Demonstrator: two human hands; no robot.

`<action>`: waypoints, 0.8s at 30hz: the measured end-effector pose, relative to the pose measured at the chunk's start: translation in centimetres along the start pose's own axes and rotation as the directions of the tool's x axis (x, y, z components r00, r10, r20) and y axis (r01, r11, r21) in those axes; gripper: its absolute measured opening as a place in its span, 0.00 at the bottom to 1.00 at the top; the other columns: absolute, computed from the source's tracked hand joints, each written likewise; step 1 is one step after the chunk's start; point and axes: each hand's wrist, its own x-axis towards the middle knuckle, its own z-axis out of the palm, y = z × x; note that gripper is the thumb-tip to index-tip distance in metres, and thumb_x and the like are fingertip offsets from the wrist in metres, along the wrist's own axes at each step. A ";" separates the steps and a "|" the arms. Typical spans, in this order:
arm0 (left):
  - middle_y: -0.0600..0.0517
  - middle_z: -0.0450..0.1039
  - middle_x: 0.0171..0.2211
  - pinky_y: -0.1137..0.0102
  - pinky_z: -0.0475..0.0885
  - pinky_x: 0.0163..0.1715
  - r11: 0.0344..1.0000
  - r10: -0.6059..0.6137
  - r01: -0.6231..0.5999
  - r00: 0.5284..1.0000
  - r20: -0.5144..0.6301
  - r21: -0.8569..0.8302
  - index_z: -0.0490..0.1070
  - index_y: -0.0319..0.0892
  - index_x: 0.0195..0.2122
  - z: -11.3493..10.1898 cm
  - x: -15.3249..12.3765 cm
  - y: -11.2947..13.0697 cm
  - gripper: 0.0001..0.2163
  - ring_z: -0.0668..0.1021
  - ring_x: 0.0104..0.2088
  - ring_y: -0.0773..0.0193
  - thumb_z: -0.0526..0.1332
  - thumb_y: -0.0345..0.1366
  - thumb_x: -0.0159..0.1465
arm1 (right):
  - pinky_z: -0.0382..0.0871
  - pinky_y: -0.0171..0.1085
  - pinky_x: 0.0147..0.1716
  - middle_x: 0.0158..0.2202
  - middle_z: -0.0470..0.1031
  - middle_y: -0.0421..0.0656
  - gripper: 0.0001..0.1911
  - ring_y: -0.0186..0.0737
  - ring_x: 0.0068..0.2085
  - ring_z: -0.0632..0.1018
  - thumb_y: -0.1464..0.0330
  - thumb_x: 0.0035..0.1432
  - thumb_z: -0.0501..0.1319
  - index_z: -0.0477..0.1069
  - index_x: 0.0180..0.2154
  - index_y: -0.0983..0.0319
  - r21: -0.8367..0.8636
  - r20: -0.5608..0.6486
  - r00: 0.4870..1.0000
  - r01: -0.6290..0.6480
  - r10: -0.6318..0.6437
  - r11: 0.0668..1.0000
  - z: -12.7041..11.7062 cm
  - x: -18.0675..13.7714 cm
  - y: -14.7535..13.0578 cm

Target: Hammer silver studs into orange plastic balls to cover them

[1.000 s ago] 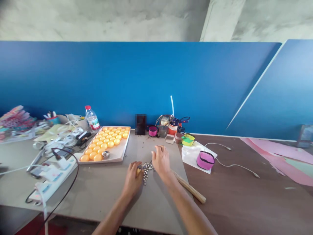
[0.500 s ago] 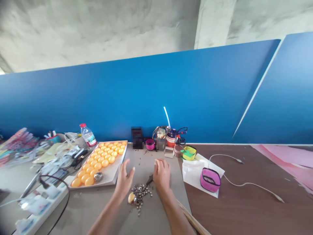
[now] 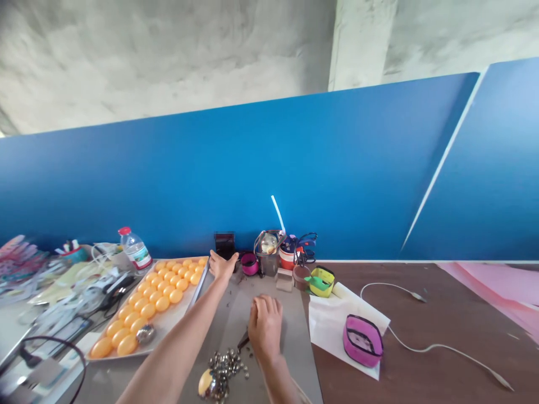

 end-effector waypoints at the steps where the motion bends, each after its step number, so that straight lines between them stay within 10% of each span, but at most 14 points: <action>1: 0.30 0.53 0.57 0.53 0.54 0.54 1.000 -0.005 0.005 1.000 -0.011 0.012 0.40 0.32 0.60 0.4 0.3 0.2 0.45 0.57 0.59 0.45 0.60 0.52 0.49 | 0.57 0.40 0.41 0.34 0.69 0.43 0.08 0.38 0.38 0.69 0.73 0.59 0.49 0.65 0.34 0.62 0.005 0.002 1.000 -0.005 0.005 1.000 0.0 0.1 0.0; 24: 0.29 0.61 0.48 0.60 0.64 0.46 0.984 0.138 -0.136 0.990 -0.011 0.115 0.43 0.21 0.57 1.3 1.8 0.2 0.40 0.68 0.49 0.44 0.58 0.45 0.52 | 0.54 0.38 0.40 0.29 0.68 0.40 0.09 0.36 0.33 0.68 0.75 0.57 0.48 0.65 0.30 0.60 0.001 0.042 0.997 -0.064 0.064 0.998 0.6 0.4 -0.4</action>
